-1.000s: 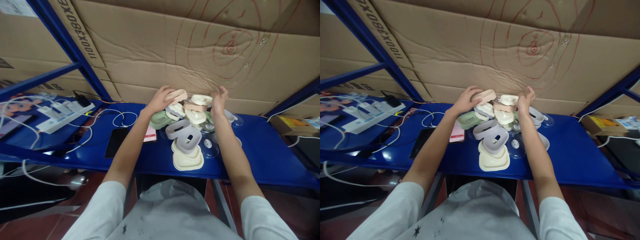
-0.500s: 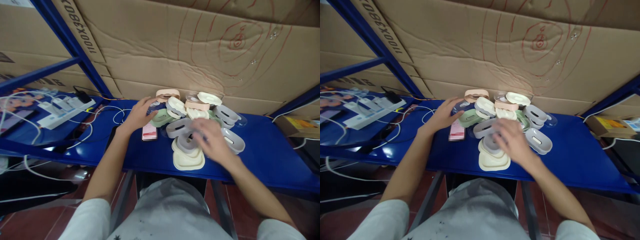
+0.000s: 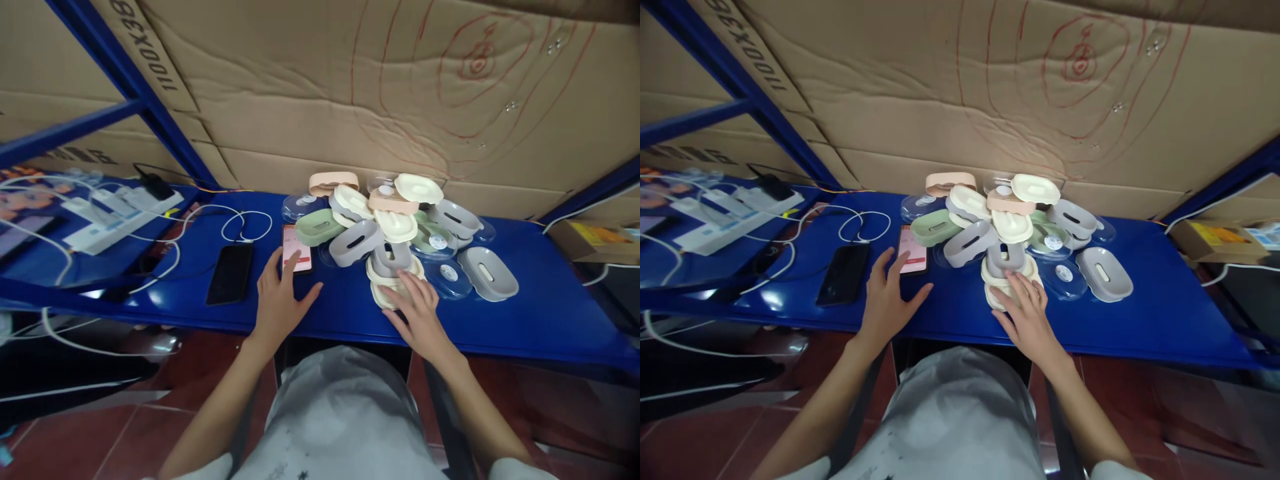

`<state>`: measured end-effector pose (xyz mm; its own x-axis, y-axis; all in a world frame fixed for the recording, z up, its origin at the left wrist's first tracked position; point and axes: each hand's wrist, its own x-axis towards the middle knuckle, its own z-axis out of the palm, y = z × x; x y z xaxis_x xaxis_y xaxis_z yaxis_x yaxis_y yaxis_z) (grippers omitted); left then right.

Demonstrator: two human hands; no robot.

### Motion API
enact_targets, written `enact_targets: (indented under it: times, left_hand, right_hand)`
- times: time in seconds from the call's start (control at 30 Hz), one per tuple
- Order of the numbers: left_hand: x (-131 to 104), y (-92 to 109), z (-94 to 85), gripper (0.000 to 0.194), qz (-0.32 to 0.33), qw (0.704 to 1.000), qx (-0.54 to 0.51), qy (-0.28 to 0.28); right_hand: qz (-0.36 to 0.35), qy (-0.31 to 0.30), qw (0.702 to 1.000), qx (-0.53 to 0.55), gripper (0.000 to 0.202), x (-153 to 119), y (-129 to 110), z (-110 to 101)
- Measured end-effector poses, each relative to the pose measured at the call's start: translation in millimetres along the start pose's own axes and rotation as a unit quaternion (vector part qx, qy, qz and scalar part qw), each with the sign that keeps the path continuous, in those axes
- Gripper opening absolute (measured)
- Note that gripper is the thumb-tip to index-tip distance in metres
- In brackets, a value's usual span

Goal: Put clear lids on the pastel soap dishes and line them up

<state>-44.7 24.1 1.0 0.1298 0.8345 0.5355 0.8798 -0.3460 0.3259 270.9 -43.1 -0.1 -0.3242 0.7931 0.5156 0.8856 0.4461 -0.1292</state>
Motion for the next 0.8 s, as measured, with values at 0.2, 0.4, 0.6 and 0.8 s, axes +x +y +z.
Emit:
enact_targets:
  times: [0.2,0.4,0.6,0.8]
  left_hand:
    - [22.4,-4.5,21.9,0.096,-0.065,0.996,0.048,-0.048]
    - [33.8,-10.9,28.4,0.085,-0.037,0.998,0.013,-0.047]
    - [18.3,-28.0,5.4,0.083,-0.033,0.999,0.001,-0.033]
    - [-6.5,-38.7,-14.9,0.076,-0.045,0.999,0.006,-0.007]
  right_hand:
    - [0.071,0.043,0.996,-0.023,0.051,-19.6,20.6,-11.3]
    - [0.098,-0.013,0.994,-0.037,0.055,-33.2,22.3,-2.9]
    - [0.116,-0.004,0.993,-0.01,0.056,-34.3,24.5,0.9]
    - [0.114,-0.007,0.993,-0.003,0.052,-34.1,26.3,2.0]
